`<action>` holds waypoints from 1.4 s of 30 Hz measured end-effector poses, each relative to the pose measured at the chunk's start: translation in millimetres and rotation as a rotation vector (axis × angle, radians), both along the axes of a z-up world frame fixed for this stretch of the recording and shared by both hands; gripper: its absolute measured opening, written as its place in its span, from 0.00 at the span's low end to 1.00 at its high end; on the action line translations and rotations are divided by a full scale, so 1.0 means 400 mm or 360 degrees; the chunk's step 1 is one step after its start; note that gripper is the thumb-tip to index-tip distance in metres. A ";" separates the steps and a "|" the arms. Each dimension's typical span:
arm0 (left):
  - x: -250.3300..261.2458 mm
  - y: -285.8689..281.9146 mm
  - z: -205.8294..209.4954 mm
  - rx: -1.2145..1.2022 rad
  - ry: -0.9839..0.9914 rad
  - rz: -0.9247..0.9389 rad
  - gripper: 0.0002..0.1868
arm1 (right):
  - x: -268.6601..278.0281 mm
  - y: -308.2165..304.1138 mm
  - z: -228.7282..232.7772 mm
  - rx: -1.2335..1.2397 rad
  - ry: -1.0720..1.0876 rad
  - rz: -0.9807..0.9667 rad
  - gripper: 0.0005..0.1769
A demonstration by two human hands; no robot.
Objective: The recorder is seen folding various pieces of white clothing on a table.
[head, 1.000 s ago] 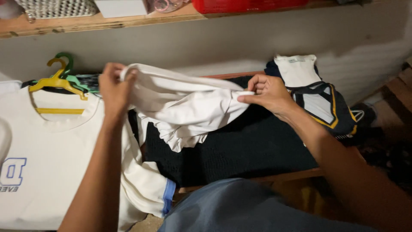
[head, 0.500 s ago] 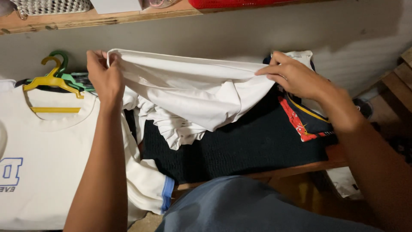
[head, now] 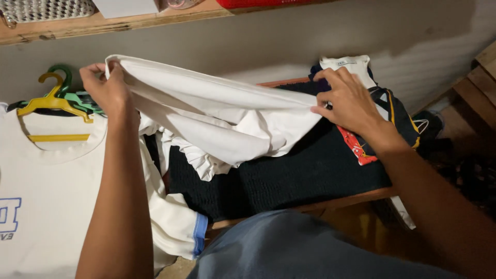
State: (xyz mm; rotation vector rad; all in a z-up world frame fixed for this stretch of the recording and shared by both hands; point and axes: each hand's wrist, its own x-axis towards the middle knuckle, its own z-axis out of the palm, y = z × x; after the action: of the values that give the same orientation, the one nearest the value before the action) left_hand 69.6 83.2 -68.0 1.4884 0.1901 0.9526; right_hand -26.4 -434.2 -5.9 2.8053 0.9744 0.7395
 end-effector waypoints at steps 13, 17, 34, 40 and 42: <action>-0.010 0.013 -0.046 -0.0033 0.0283 0.0031 0.12 | 0.001 0.195 -0.204 0.0523 0.0850 0.0763 0.31; -0.043 -0.031 0.012 -0.0181 0.0278 -0.0144 0.11 | 0.059 0.291 -0.279 0.0475 0.1332 0.0500 0.31; -0.157 0.009 0.032 0.0083 0.0328 -0.0400 0.08 | 0.200 0.081 -0.510 0.1448 0.1540 -0.0155 0.14; -0.159 0.037 -0.007 0.0419 0.0328 -0.0078 0.04 | 0.204 -0.123 -0.298 0.1822 0.1663 -0.0420 0.10; -0.147 0.043 -0.033 0.0494 0.0184 0.0012 0.07 | 0.149 -0.132 -0.200 0.1284 0.1184 -0.0215 0.13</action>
State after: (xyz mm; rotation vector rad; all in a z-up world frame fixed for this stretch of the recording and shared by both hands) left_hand 10.7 100.3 -81.3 1.8313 0.1354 0.9328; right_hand 33.2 -486.8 -86.0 3.9507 0.5863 0.0047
